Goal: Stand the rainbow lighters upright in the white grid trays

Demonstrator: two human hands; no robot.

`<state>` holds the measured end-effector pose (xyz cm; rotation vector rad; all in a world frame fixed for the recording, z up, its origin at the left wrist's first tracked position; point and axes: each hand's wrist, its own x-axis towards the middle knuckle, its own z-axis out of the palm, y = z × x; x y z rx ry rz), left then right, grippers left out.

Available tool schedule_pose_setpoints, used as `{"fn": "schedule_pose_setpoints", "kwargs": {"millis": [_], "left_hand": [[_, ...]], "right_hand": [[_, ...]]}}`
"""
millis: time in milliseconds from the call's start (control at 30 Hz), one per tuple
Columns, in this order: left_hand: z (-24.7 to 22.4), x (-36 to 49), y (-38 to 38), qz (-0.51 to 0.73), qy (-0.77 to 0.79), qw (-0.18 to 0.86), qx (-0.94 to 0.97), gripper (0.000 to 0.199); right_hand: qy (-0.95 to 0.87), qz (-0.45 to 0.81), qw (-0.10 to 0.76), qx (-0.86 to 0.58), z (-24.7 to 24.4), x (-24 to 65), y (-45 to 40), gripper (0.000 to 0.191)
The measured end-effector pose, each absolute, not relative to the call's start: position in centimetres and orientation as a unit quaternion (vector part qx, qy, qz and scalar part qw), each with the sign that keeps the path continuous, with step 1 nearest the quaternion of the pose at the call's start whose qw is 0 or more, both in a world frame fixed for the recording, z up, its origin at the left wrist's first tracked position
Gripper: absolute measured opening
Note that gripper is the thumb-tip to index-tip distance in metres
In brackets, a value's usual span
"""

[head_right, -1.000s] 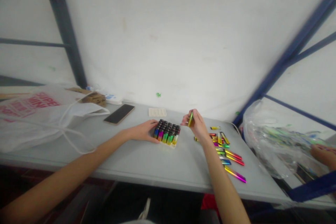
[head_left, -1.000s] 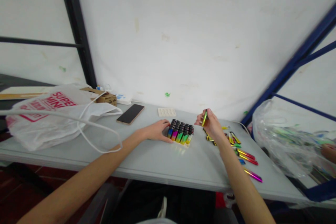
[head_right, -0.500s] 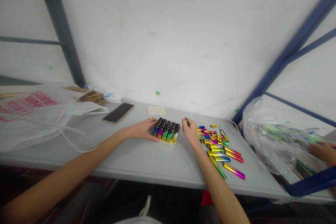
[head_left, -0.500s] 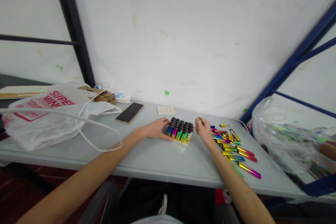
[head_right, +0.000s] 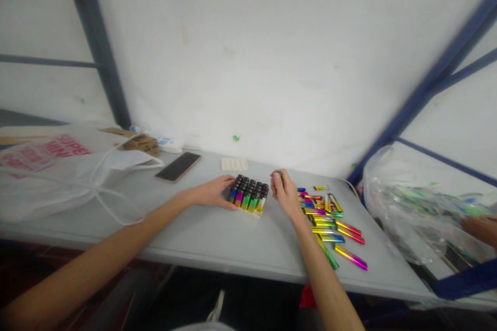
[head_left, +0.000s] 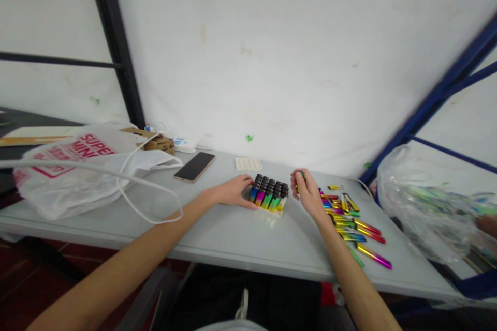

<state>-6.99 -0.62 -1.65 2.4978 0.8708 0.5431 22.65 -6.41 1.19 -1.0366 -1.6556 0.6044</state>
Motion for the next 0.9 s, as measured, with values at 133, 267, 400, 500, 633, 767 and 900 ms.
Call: {"fn": "schedule_pose_setpoints", "kwargs": {"millis": [133,267,400,500,633,767,900], "left_hand": [[-1.5,-7.0,-0.7,0.19,0.311,0.223,0.904,0.082],[-1.7,-7.1,-0.5,0.192,0.307,0.221,0.906,0.082],[-1.9,-7.1,-0.3,0.194,0.306,0.22,0.906,0.083],[-1.7,-7.1,-0.4,0.191,0.311,0.222,0.904,0.082],[-1.5,-7.0,-0.6,0.185,0.316,0.227,0.902,0.082],[-1.4,-7.1,-0.7,0.189,0.307,0.227,0.905,0.08],[-1.5,-7.1,-0.6,0.196,0.302,0.226,0.905,0.079]], "right_hand": [[-0.749,0.135,0.482,-0.435,3.0,22.9,-7.7,0.051],[-0.789,0.136,0.409,-0.438,4.5,23.3,-9.4,0.047],[-0.812,0.17,0.337,-0.445,5.1,23.7,-10.5,0.036],[-0.822,0.176,0.302,-0.449,4.9,23.9,-10.7,0.028],[-0.83,0.168,0.268,-0.46,4.2,24.0,-10.4,0.025],[-0.834,0.14,0.244,-0.476,3.9,23.8,-10.3,0.022],[-0.828,0.129,0.25,-0.485,4.0,23.8,-10.4,0.019]]}}
